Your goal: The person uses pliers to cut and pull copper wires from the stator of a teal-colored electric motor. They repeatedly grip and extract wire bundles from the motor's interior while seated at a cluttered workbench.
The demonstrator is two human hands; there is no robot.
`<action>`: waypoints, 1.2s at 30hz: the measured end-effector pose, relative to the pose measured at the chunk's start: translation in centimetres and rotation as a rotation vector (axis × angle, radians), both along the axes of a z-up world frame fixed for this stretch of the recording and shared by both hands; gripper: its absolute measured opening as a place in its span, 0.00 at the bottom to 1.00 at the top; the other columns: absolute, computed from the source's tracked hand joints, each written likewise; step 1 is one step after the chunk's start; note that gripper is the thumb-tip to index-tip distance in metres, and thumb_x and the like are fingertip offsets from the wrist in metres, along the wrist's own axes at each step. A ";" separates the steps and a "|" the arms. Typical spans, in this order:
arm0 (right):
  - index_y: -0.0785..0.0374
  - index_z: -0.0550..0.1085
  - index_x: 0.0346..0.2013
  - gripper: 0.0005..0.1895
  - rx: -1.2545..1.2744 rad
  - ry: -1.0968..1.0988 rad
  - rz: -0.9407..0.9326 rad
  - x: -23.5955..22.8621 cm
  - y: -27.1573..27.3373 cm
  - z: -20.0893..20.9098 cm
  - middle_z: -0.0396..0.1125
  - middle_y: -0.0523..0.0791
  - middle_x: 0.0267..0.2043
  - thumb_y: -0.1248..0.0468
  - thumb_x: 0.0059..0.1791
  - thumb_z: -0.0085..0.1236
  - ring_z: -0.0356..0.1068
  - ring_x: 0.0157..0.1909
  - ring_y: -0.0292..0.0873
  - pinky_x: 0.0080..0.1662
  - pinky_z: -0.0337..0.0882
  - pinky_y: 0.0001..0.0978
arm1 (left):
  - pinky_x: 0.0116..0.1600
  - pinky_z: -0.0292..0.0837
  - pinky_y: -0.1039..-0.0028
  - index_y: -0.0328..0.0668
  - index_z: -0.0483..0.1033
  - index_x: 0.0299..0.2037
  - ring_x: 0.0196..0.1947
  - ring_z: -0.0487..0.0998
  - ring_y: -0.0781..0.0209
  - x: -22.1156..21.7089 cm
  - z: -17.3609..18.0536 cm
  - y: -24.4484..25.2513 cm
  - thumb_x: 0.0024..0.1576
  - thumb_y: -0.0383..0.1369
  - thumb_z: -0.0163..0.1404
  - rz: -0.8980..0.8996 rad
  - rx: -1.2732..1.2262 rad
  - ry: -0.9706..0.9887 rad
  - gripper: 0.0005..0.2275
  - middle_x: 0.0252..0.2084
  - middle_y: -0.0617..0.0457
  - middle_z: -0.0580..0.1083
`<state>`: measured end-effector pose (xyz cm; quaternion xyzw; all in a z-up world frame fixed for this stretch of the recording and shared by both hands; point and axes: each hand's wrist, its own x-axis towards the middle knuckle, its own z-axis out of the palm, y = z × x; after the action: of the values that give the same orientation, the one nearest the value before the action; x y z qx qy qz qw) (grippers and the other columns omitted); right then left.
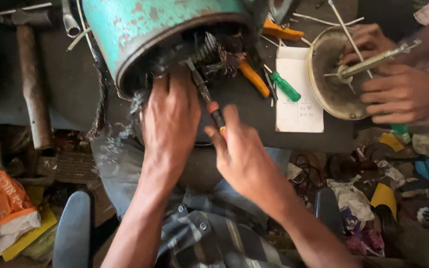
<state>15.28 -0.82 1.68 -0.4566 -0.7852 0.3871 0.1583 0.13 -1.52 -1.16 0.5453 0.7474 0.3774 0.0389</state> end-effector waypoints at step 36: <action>0.66 0.62 0.55 0.15 -0.488 0.281 -0.079 2.4 1.8 -2.9 0.72 0.58 0.38 0.59 0.58 0.47 0.72 0.32 0.47 0.31 0.72 0.37 | 0.34 0.75 0.56 0.38 0.78 0.49 0.33 0.81 0.41 1.3 -0.6 1.1 0.67 0.29 0.51 0.160 0.180 0.147 0.06 0.45 0.42 0.77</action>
<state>17.63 1.02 -1.18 -0.4534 -0.6208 0.6176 0.1662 1.39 -0.44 -1.75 0.5116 0.7523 0.4039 -0.0952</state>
